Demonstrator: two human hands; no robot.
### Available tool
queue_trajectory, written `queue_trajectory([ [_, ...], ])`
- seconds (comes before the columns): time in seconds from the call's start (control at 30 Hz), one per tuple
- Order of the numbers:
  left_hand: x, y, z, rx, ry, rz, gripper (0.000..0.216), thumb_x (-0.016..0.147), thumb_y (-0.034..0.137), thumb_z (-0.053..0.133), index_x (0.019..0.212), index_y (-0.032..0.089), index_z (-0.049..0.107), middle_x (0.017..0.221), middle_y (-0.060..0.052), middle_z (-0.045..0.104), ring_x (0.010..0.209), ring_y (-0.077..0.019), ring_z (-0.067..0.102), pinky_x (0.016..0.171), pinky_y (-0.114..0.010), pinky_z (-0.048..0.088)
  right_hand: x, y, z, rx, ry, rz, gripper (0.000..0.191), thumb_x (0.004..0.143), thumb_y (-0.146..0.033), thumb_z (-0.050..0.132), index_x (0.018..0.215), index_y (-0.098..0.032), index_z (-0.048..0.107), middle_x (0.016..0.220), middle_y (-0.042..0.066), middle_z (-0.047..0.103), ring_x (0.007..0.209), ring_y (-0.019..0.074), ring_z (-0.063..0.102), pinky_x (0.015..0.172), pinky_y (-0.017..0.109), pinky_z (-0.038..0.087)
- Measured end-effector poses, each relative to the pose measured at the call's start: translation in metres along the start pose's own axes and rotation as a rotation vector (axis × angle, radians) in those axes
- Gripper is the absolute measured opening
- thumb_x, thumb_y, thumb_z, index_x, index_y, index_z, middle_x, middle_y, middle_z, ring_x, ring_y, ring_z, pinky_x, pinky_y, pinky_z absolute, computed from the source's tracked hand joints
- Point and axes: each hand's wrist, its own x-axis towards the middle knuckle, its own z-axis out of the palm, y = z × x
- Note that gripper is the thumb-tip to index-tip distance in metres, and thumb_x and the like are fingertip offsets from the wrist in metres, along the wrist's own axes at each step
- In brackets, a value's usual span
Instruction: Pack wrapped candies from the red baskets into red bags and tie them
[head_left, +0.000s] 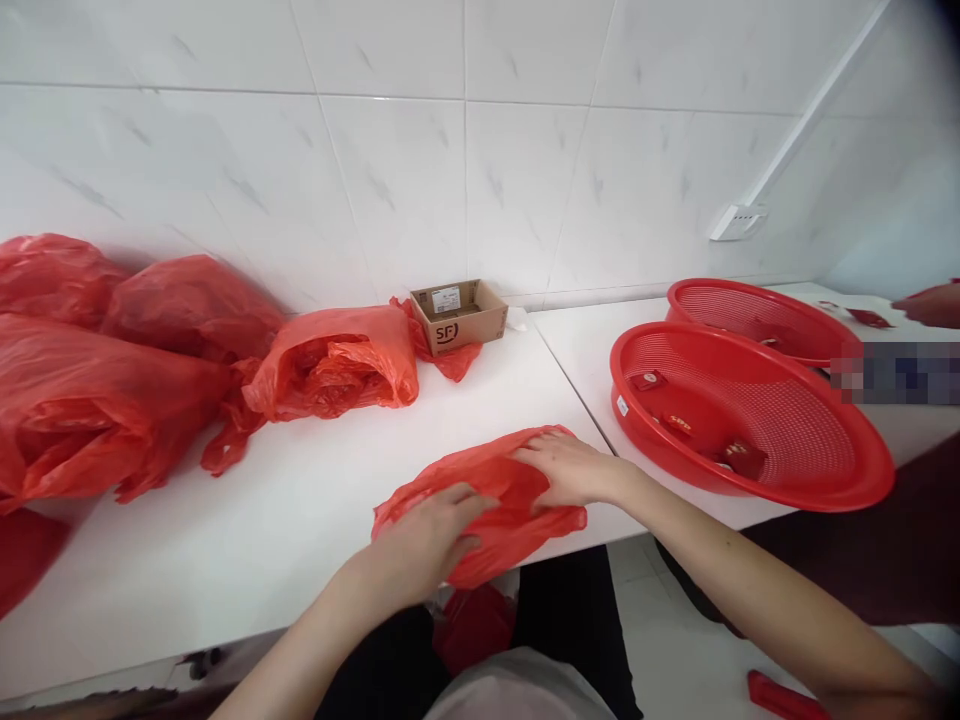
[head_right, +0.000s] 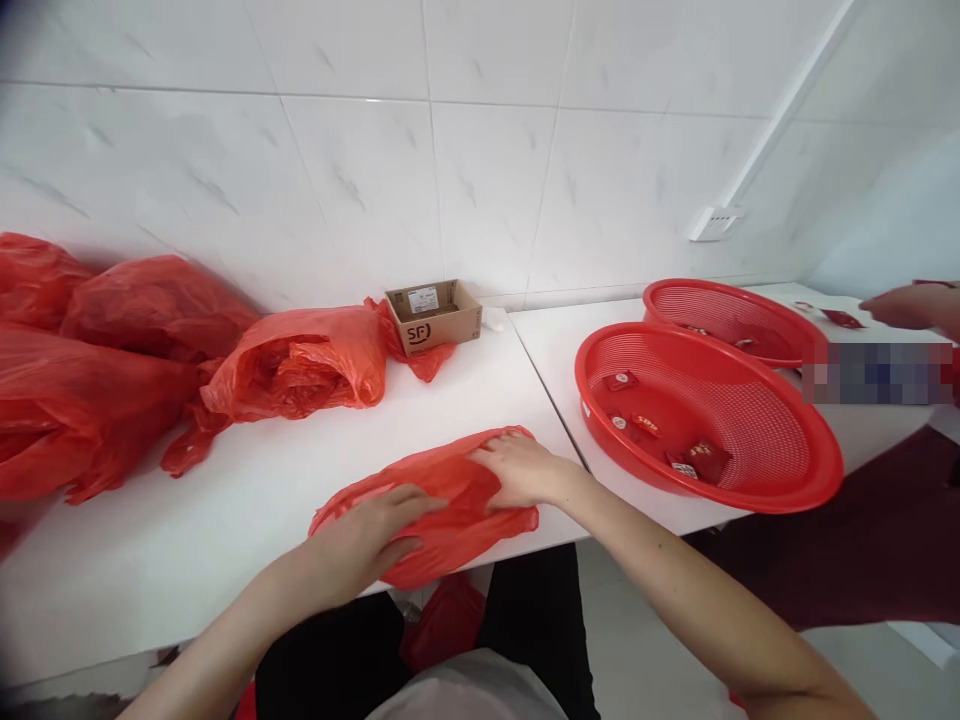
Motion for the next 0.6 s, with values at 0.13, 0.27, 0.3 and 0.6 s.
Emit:
queue_trajectory([
  [0.13,-0.03,0.005,0.007,0.037,0.522,0.179,0.038,0.093,0.014,0.043,0.115,0.035,0.066,0.139,-0.003,0.052,0.126,-0.0251,0.053,0.095,-0.04,0.052,-0.046,-0.004,-0.029,0.096,0.22,-0.053,0.054,0.081,-0.043,0.068,0.134,-0.039,0.056,0.139,-0.001,0.056,0.129,0.0254,0.05,0.108,0.043,0.041],
  [0.27,-0.06,-0.021,0.035,0.168,0.845,-0.147,0.018,0.087,0.033,0.058,0.094,0.036,0.074,0.155,0.002,0.03,0.136,-0.0447,0.035,0.098,-0.069,0.04,-0.103,0.046,-0.04,-0.251,0.595,0.377,0.062,0.079,-0.045,0.069,0.136,-0.027,0.053,0.137,0.009,0.057,0.127,0.0352,0.05,0.101,0.054,0.042],
  [0.3,-0.066,-0.027,0.043,0.155,0.822,-0.215,0.019,0.087,0.036,0.057,0.095,0.037,0.074,0.156,0.002,0.028,0.134,-0.0458,0.037,0.093,-0.069,0.045,-0.114,0.061,-0.039,-0.33,0.566,0.529,0.065,0.077,-0.045,0.07,0.136,-0.024,0.053,0.131,0.012,0.061,0.12,0.0388,0.055,0.093,0.055,0.046],
  [0.6,-0.047,-0.035,0.068,-0.112,0.643,-0.504,0.044,0.085,0.053,0.057,0.127,0.04,0.06,0.138,-0.003,0.054,0.112,-0.0298,0.064,0.07,-0.038,0.06,-0.073,0.051,-0.037,-0.519,0.588,0.583,0.03,0.089,-0.03,0.053,0.115,-0.025,0.067,0.09,0.007,0.075,0.077,0.0265,0.069,0.066,0.036,0.047],
])
